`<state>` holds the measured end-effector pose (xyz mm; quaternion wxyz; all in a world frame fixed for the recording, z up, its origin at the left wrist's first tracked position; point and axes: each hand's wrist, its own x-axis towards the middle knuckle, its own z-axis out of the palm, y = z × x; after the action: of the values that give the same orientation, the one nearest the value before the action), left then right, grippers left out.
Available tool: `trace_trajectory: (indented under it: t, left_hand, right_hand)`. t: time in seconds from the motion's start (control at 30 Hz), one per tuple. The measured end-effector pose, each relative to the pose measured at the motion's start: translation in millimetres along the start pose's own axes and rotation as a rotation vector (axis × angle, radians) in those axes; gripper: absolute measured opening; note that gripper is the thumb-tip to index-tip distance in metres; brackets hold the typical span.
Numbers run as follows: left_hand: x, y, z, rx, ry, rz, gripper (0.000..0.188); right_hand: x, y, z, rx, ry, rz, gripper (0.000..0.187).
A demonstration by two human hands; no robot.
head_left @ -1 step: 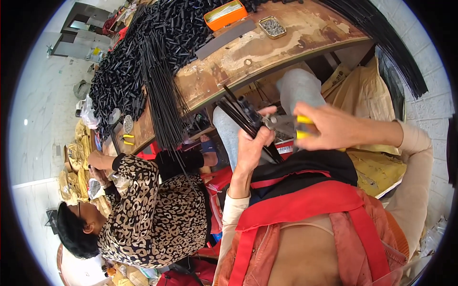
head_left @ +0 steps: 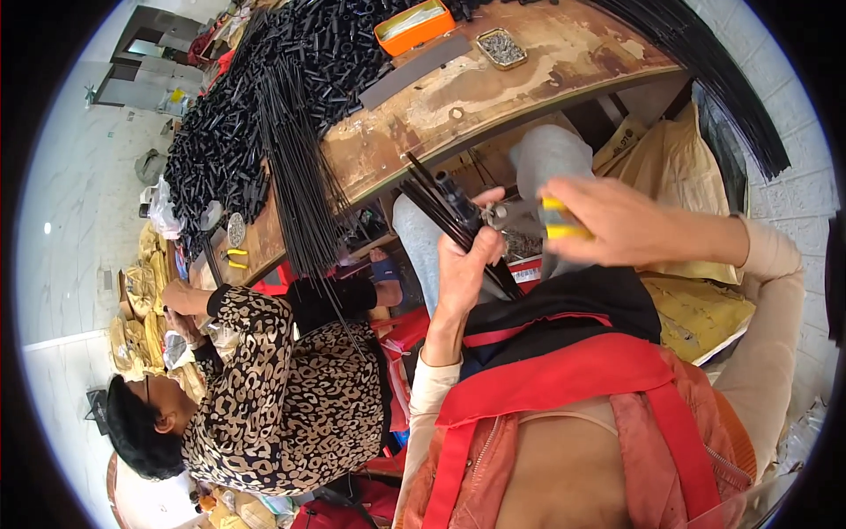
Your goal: Trimming and assembling black cable bundles at a production workbench.
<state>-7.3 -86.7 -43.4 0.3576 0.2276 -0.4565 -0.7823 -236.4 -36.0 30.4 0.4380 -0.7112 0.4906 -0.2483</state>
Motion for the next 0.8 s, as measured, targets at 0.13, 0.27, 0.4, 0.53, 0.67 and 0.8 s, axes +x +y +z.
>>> trace_trajectory:
  t: [0.13,0.27,0.4,0.53,0.67,0.8]
  left_hand:
    - [4,2,1,0.022,0.025,0.042,0.056]
    - [-4,3,-6,-0.036,-0.101,-0.012,0.057]
    - [3,4,-6,-0.030,-0.066,-0.025,0.057]
    - [2,7,0,0.072,0.045,0.012,0.054]
    - [3,7,-5,0.023,-0.175,-0.003,0.047]
    - [-2,8,-10,-0.087,-0.133,-0.003,0.039]
  right_hand:
    - [0,-17,-19,-0.261,0.003,-0.076,0.041]
    - [0,-10,-13,0.932,-0.650,0.539,0.037]
    - [-7,-36,-5,0.383,-0.303,0.528,0.042]
    - [-7,-14,-4,-0.364,0.009,0.045,0.039]
    - [7,-18,-28,0.287,-0.389,0.418,0.061]
    - [13,-24,-28,0.824,-0.655,0.745,0.072]
